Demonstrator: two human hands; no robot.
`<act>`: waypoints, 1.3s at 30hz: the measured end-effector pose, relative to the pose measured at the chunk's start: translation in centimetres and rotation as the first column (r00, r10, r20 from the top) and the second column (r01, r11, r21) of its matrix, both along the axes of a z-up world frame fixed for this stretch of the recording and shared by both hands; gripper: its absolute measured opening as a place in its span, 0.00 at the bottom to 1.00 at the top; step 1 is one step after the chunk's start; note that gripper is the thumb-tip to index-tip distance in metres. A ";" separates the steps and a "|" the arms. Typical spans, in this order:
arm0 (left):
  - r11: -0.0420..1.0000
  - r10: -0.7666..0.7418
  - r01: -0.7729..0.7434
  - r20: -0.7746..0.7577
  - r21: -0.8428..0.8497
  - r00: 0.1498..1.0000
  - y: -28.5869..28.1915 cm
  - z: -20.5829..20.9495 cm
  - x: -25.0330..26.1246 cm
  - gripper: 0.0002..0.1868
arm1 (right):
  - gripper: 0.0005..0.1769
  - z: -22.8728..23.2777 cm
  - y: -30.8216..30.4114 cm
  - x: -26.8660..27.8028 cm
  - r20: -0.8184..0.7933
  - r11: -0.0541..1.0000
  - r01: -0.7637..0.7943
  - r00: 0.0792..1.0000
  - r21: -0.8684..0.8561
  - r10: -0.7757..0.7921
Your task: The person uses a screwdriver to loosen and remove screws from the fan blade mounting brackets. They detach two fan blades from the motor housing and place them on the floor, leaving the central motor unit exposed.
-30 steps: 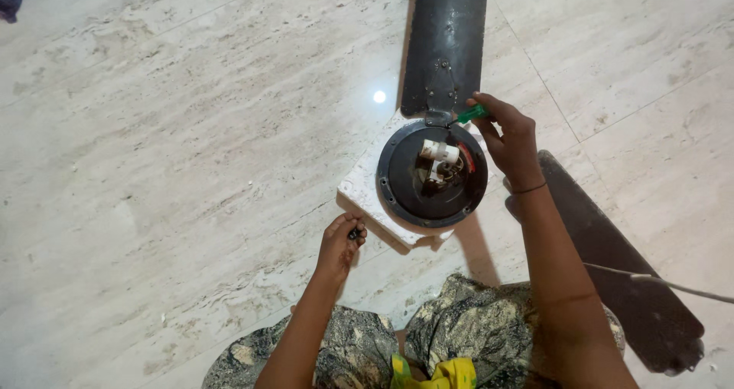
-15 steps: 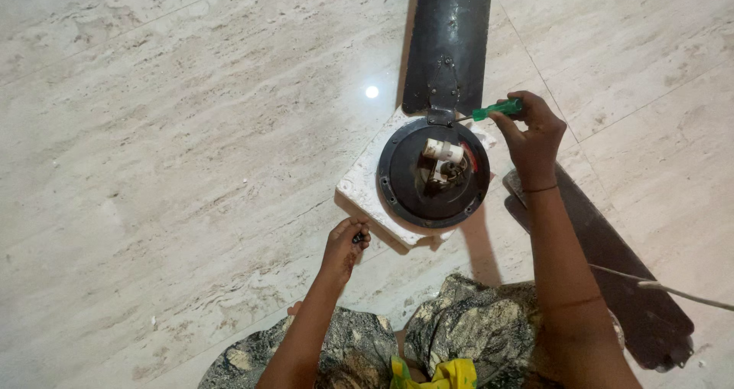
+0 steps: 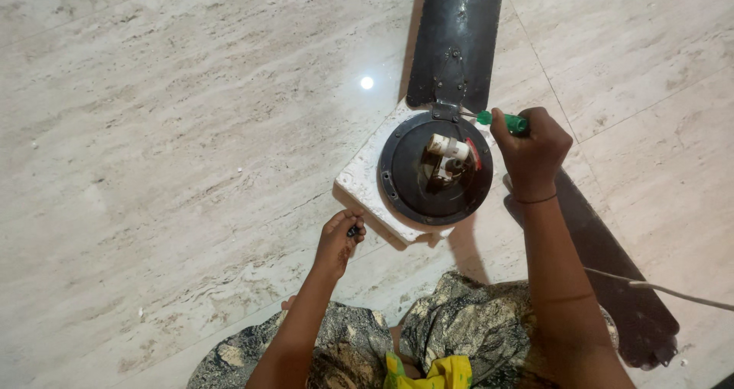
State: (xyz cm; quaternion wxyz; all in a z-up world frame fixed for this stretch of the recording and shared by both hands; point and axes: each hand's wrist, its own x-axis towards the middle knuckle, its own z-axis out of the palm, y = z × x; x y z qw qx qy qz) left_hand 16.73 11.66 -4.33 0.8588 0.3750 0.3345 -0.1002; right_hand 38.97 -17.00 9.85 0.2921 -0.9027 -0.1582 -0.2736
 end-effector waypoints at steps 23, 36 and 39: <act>1.000 -0.009 0.009 0.010 -0.007 1.000 -0.4 0.0 -0.1 0.10 | 0.26 0.0 -0.1 0.9 -0.091 0.993 0.001 0.996 -0.117 -0.011; 1.000 -0.026 0.027 0.017 -0.014 1.000 -0.8 -0.5 0.2 0.10 | 0.18 2.6 0.4 1.6 -0.315 0.946 -0.068 0.948 -0.317 -0.037; 0.999 -0.030 0.030 0.038 -0.016 0.999 -0.8 -0.7 0.3 0.10 | 0.19 2.4 0.4 1.4 -0.356 0.953 -0.068 0.934 -0.296 -0.044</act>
